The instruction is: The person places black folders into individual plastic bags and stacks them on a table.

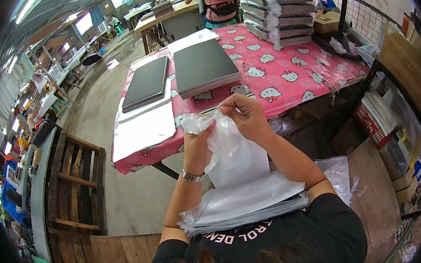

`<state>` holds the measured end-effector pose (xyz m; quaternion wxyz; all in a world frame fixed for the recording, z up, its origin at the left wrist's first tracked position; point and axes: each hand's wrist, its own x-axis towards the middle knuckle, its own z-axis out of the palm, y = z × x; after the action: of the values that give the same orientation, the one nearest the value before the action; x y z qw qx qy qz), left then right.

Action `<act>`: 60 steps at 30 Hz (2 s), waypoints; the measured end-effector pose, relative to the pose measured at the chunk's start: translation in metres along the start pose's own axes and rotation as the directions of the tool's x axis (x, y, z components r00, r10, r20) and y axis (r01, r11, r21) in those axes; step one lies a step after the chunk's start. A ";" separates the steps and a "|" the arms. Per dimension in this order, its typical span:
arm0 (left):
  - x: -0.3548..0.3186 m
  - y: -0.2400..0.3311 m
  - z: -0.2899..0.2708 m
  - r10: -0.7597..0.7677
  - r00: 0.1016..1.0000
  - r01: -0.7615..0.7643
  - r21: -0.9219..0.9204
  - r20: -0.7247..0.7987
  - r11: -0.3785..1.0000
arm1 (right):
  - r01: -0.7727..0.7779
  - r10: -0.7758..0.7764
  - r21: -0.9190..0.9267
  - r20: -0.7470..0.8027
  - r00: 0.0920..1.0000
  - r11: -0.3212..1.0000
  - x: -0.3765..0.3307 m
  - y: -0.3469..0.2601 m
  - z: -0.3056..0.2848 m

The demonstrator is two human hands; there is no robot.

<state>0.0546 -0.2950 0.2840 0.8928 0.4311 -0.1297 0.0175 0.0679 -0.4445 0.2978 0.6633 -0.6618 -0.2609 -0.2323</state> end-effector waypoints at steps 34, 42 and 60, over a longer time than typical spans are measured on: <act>-0.083 0.033 -0.160 -0.197 0.892 0.244 -0.066 0.408 0.968 | -0.589 0.411 -0.025 0.740 0.533 0.808 -0.059 0.010 -0.083; -0.093 0.025 -0.114 -0.689 0.686 0.179 0.863 0.235 0.473 | -0.597 0.437 0.583 0.408 0.802 0.551 -0.060 0.006 -0.086; -0.056 0.012 -0.166 -0.400 0.907 0.398 0.039 0.134 0.917 | -0.675 0.261 0.275 0.773 0.579 0.684 -0.060 0.038 -0.117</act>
<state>0.0344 -0.1542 0.1804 0.8639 0.4535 -0.1007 -0.1946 0.0519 -0.5631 0.2309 0.7156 -0.5264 -0.3436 0.3045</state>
